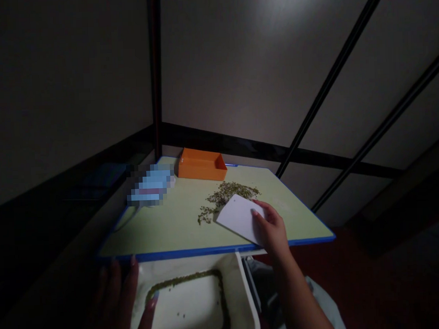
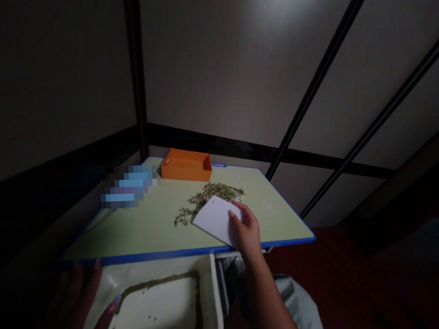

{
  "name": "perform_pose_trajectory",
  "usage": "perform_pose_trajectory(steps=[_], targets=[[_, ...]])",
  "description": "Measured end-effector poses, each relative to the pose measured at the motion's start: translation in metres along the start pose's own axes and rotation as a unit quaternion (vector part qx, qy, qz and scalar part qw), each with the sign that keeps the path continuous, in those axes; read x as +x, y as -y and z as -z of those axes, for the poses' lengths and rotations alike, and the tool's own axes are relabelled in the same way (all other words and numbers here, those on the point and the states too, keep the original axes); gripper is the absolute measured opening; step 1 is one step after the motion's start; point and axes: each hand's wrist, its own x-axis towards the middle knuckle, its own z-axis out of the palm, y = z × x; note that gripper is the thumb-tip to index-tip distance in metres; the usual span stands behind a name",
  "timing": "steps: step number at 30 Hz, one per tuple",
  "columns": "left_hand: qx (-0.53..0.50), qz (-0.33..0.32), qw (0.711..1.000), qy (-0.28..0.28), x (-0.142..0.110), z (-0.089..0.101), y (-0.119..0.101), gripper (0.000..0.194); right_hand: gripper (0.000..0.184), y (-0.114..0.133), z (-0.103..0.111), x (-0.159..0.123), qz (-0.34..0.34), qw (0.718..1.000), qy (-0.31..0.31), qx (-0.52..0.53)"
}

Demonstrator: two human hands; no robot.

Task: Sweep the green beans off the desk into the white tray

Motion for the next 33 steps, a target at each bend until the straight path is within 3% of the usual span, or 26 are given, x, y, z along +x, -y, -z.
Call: perform_pose_trajectory(steps=[6,12,18,23,33], targets=[[-0.011,0.004,1.0,0.006,-0.0016,-0.0016,0.0023,0.074,0.041,0.0083,-0.0038,-0.0052,0.003,0.998,0.062,-0.026],[-0.015,0.006,1.0,-0.004,0.001,-0.0002,-0.0018,0.074,0.041,0.0094,-0.0073,-0.0058,0.018,0.996,0.077,-0.04],[-0.018,0.004,1.0,-0.01,0.0028,0.0004,-0.0037,0.074,0.04,0.0079,-0.0058,-0.0054,0.013,0.996,0.066,-0.053],[-0.031,0.046,0.998,0.008,0.0023,0.0011,-0.0068,0.073,0.041,0.0058,-0.0058,-0.0037,0.014,0.998,0.04,-0.056],[-0.039,0.07,0.996,0.027,-0.0003,0.0011,-0.0056,0.073,0.04,0.0028,-0.0038,-0.0027,0.017,0.997,0.026,-0.065]])
